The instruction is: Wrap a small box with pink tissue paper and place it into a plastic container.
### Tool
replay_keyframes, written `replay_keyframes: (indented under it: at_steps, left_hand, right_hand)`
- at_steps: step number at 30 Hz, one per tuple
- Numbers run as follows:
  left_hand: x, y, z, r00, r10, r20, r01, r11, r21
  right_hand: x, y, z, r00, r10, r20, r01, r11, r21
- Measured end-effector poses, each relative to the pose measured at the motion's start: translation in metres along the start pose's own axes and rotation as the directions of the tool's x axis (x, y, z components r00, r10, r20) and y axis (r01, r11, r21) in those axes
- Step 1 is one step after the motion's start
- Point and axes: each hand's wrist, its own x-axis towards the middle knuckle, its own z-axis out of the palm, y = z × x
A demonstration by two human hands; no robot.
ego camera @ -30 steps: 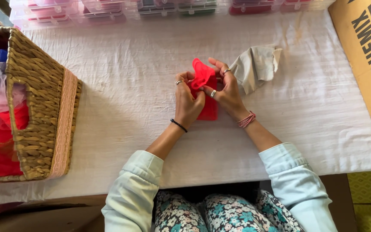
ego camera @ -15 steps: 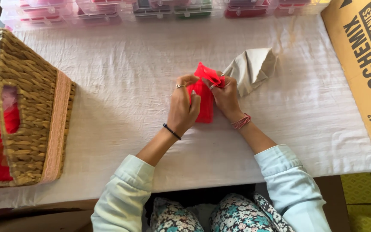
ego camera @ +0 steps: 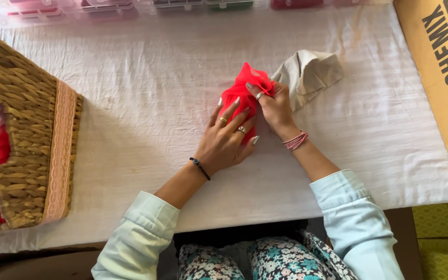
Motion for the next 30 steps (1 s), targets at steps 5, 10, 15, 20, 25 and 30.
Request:
replay_keyframes:
  at_steps: [5, 10, 15, 20, 25, 30]
  left_hand:
    - [-0.008, 0.0, 0.011, 0.991, -0.119, -0.058, 0.118, 0.993, -0.03]
    - [-0.012, -0.003, 0.022, 0.988, -0.131, -0.076, 0.13, 0.991, -0.025]
    - [-0.006, 0.0, 0.016, 0.986, -0.124, -0.114, 0.12, 0.992, -0.041]
    - [-0.007, -0.002, 0.016, 0.953, -0.301, 0.037, 0.3, 0.92, -0.253]
    - [-0.007, -0.026, 0.01, 0.853, -0.52, -0.03, 0.409, 0.704, -0.581]
    - [0.003, -0.036, -0.014, 0.806, -0.576, -0.137, 0.415, 0.713, -0.565]
  right_hand:
    - [0.0, 0.001, -0.002, 0.997, -0.076, -0.025, 0.072, 0.988, -0.136]
    - [-0.008, -0.039, 0.0, 0.899, -0.416, 0.135, 0.43, 0.784, -0.447]
    - [-0.019, -0.054, 0.002, 0.933, -0.294, 0.206, 0.354, 0.847, -0.397]
    - [-0.039, -0.051, 0.004, 0.863, -0.373, 0.34, 0.502, 0.7, -0.508]
    - [-0.038, -0.047, 0.006, 0.945, -0.232, 0.232, 0.318, 0.821, -0.474]
    - [-0.035, -0.045, 0.005, 0.955, -0.213, 0.208, 0.286, 0.846, -0.449]
